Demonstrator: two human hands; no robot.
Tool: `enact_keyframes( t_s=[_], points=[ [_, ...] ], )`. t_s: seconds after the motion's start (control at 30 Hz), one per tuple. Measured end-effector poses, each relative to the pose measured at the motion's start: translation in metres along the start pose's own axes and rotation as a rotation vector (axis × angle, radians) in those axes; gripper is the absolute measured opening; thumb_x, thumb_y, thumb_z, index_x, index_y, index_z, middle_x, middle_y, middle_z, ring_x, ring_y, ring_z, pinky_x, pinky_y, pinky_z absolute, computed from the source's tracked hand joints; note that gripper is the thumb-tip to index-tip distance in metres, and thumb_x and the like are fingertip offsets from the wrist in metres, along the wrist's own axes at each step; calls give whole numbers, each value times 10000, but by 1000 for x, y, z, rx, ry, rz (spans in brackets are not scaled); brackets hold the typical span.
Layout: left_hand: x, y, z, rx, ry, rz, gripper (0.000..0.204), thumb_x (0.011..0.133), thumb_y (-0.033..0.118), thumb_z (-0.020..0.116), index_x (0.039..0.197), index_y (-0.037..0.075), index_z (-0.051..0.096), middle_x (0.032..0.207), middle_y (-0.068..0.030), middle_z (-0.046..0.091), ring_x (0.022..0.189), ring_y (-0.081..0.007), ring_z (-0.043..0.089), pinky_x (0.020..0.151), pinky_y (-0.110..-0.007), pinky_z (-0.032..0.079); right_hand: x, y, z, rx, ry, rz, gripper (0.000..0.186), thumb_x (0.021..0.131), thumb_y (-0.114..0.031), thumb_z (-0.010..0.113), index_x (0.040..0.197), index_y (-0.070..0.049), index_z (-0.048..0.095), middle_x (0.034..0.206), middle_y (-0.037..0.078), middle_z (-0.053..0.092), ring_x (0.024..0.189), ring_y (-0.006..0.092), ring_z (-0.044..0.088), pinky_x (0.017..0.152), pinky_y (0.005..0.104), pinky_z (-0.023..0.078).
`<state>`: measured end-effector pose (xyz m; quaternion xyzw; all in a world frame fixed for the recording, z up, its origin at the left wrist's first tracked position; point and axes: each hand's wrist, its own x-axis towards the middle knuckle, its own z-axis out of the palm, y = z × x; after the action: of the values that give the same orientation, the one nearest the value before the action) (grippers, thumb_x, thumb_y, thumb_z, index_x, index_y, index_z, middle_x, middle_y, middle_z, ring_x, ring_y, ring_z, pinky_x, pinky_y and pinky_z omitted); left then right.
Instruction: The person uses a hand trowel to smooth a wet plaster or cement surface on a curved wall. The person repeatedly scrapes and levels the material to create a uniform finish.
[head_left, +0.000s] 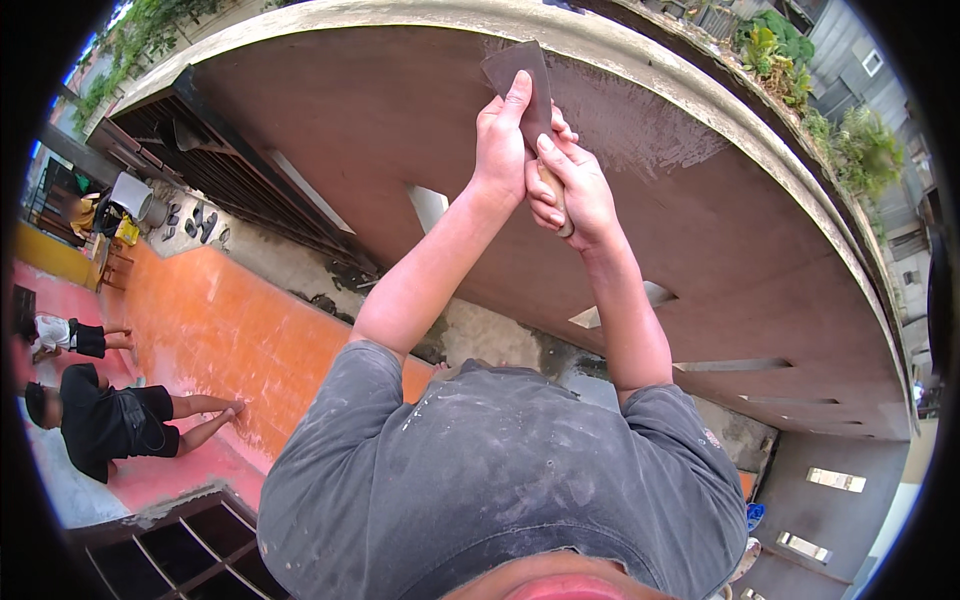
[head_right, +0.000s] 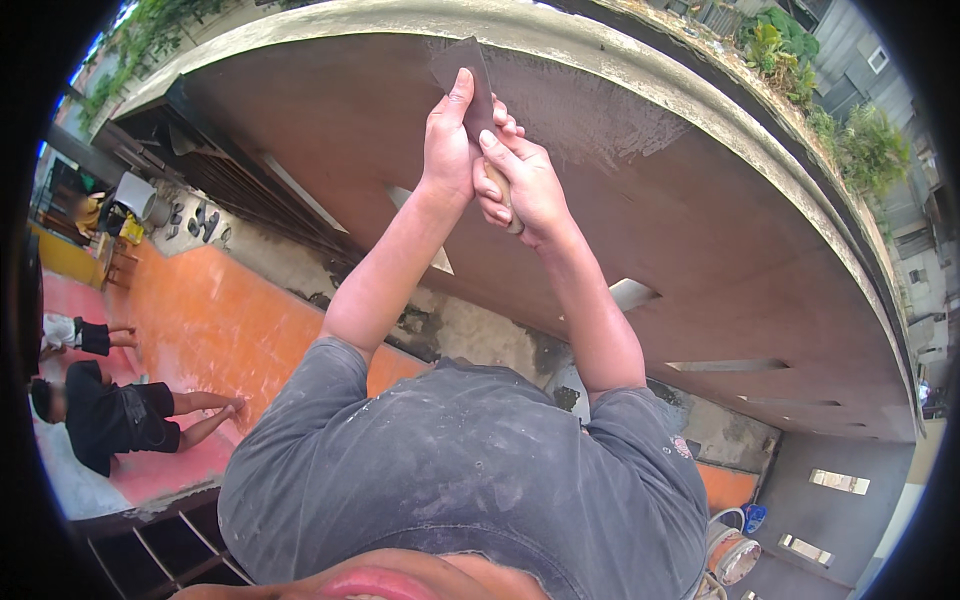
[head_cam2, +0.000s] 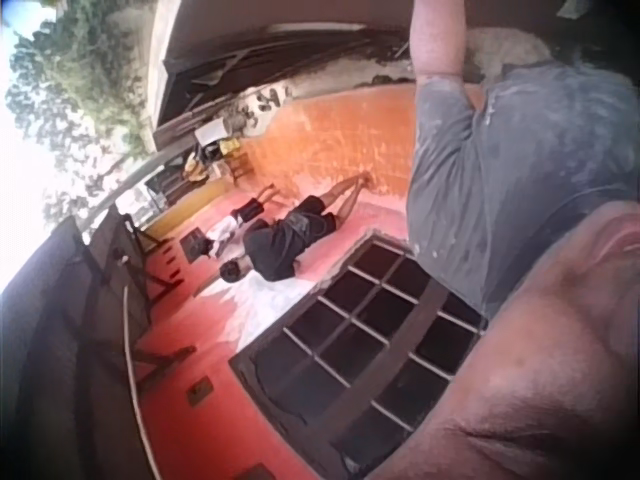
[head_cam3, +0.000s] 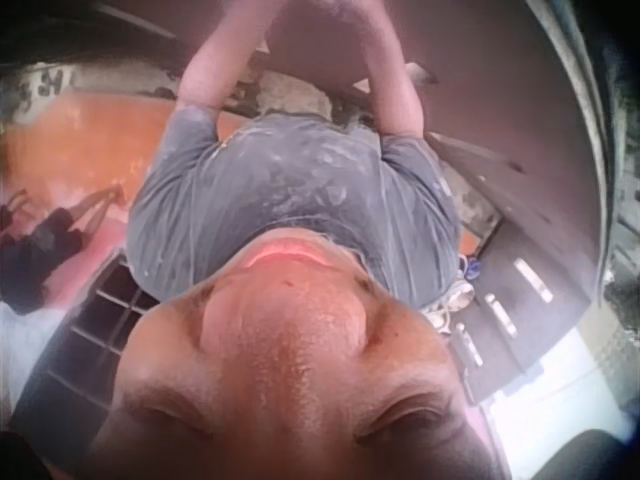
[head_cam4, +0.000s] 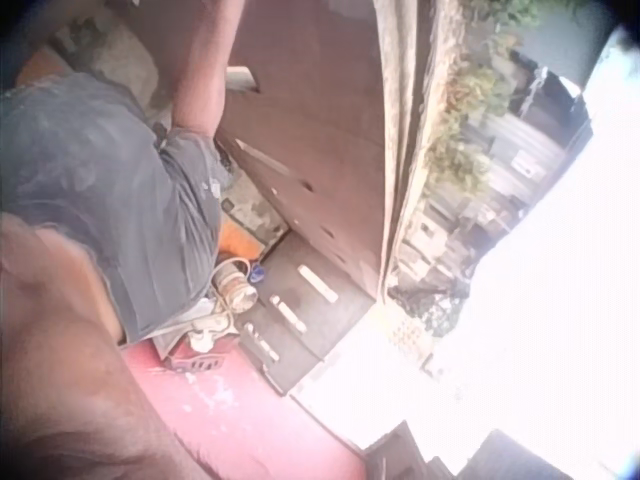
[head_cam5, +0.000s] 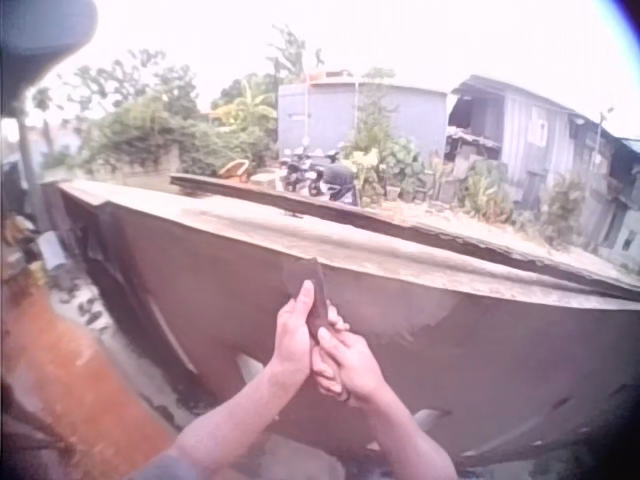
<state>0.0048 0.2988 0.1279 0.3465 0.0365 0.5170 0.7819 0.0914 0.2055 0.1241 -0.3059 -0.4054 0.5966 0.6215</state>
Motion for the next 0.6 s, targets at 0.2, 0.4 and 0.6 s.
enact_keyframes(
  t_s=[0.2, 0.4, 0.6],
  points=[
    [-19, 22, -5, 71, 91, -268, 345, 1034, 380, 619, 912, 60, 571, 714, -90, 623, 617, -200, 635, 637, -377, 582, -8, 20, 42, 117, 173, 28, 216, 1109, -282, 453, 1040, -83, 500, 568, 20, 440, 334, 94, 363, 308, 240, 320],
    [13, 62, -32, 47, -49, 8, 408, 1052, 409, 571, 911, 27, 572, 738, -103, 618, 675, -226, 643, 688, -378, 574, 41, 15, 63, 69, 45, -2, 196, 1113, -280, 442, 1108, -86, 469, 579, 12, 437, 336, 84, 353, 318, 221, 318],
    [-61, 53, -137, -76, 268, -279, 384, 1092, 336, 384, 1040, 18, 594, 1010, -170, 710, 887, -282, 709, 843, -401, 592, -3, 85, 67, 48, 156, 274, 435, 1100, -273, 482, 1510, -140, 424, 589, -8, 421, 372, 65, 355, 353, 207, 322]
  ],
)
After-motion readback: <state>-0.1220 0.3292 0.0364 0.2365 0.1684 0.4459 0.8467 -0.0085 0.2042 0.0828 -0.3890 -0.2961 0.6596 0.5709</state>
